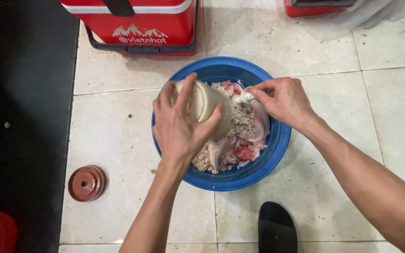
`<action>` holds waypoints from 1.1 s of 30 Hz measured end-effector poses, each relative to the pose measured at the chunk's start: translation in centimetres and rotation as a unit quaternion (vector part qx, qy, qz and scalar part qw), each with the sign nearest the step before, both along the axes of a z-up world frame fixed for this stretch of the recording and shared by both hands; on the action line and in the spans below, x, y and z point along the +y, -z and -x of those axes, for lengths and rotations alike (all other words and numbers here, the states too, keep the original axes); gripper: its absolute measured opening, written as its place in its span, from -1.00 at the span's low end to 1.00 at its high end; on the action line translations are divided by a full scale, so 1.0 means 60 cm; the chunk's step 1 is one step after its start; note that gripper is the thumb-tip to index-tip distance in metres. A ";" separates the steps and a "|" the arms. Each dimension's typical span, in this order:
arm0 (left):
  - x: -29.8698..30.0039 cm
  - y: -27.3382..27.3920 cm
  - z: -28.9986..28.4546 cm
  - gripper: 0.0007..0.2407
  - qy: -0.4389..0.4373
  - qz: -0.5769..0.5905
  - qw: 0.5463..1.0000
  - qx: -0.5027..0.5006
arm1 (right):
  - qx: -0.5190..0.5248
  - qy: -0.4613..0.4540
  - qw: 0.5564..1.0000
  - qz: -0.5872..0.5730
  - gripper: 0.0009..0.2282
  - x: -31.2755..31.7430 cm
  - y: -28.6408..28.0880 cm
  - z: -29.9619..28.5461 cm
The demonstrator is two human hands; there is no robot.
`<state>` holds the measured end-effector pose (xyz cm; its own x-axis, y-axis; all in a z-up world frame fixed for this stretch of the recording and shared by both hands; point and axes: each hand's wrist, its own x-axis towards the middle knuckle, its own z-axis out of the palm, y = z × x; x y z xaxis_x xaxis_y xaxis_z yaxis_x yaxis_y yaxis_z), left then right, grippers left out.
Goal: Seasoning raw pork meat in a large blue basin using minced ingredients and liquid seasonings.
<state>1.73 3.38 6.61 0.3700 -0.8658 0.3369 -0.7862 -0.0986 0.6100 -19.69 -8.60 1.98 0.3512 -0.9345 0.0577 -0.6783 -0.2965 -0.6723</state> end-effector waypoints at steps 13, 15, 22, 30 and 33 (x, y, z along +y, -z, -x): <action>0.006 0.010 -0.013 -0.38 -0.005 -0.020 1.000 -0.010 | -0.022 0.005 1.000 -0.003 -0.77 -0.027 0.020 -0.017; 0.011 -0.006 -0.016 -0.38 -0.014 -0.019 1.000 0.012 | -0.010 0.011 1.000 -0.002 -0.77 -0.020 -0.008 -0.027; 0.005 0.015 -0.028 -0.40 -0.054 -0.042 0.993 0.095 | -0.014 -0.018 0.996 0.090 -0.80 -0.040 0.011 -0.036; 0.016 0.027 -0.045 -0.43 -0.064 0.006 0.983 0.172 | -0.010 0.011 0.999 -0.039 -0.79 -0.031 -0.026 -0.040; 0.012 0.039 -0.049 -0.46 -0.075 0.021 0.965 0.251 | 0.046 0.001 0.999 -0.026 -0.80 -0.054 -0.029 -0.040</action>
<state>4.66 4.07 4.26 0.6154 -0.7796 0.1159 -0.3691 -0.1551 0.9163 -17.28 -11.83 3.73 0.3511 -0.9361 -0.0230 -0.7388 -0.2619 -0.6209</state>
